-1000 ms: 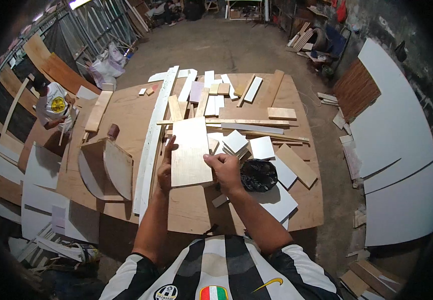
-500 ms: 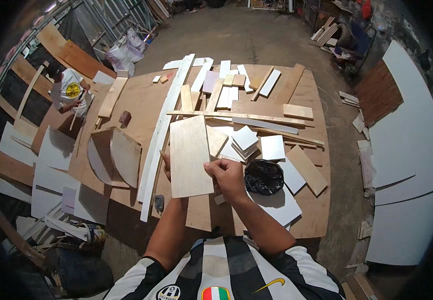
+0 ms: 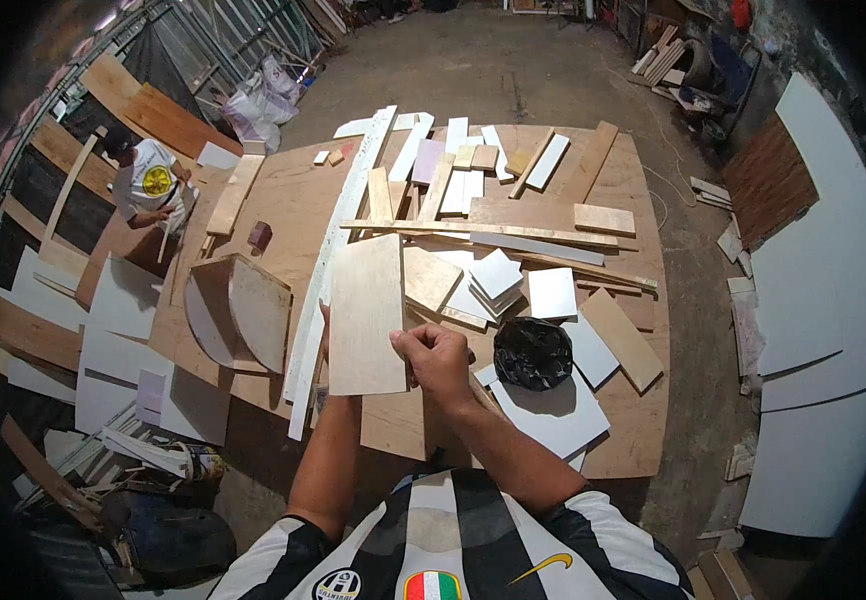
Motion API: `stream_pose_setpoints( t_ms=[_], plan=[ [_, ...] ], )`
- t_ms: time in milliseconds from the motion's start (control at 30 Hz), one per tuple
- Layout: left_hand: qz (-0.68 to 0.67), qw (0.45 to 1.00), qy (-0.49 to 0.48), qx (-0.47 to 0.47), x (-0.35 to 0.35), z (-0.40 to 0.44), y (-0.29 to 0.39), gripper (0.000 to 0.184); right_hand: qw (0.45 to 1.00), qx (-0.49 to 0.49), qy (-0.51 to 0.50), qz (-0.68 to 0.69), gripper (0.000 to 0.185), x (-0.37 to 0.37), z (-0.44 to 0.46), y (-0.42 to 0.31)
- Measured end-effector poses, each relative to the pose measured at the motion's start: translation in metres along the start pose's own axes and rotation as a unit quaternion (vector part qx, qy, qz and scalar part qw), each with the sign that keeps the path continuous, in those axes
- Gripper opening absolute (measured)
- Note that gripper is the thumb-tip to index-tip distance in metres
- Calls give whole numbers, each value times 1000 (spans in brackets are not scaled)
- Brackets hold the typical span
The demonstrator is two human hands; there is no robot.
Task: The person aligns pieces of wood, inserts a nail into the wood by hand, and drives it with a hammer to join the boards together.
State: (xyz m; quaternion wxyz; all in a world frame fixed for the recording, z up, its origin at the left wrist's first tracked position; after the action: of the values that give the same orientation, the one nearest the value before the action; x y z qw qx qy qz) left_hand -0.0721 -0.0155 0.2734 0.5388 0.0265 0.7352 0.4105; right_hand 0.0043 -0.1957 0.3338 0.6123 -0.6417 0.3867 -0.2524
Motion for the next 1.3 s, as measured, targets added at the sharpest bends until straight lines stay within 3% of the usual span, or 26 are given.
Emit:
stream_pose_setpoints(
  t_ms=[233, 367, 1300],
  plan=[
    [-108, 992, -59, 35, -12, 1, -3, 85, 1000, -17, 12, -22, 25, 3, -4, 0],
    [-14, 998, -49, 41, -16, 0, -6, 85, 999, -21, 24, -41, 26, 7, -4, -3],
    [18, 996, -61, 58, 1, 3, -4, 75, 998, -27, 36, -49, 23, 4, -5, -10]
  ],
)
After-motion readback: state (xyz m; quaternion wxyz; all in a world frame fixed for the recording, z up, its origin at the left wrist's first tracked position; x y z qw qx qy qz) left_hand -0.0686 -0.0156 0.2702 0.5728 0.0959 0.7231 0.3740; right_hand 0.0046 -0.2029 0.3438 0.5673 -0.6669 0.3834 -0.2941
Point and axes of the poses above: each hand's wrist, its own z-axis towards the middle knuckle, its own x-axis out of the back of the hand, y = z × x, the point moved 6 cm from there along z, towards the middle knuckle, and after that the axes turned 14 degrees about -z, right-handed, at the moved point
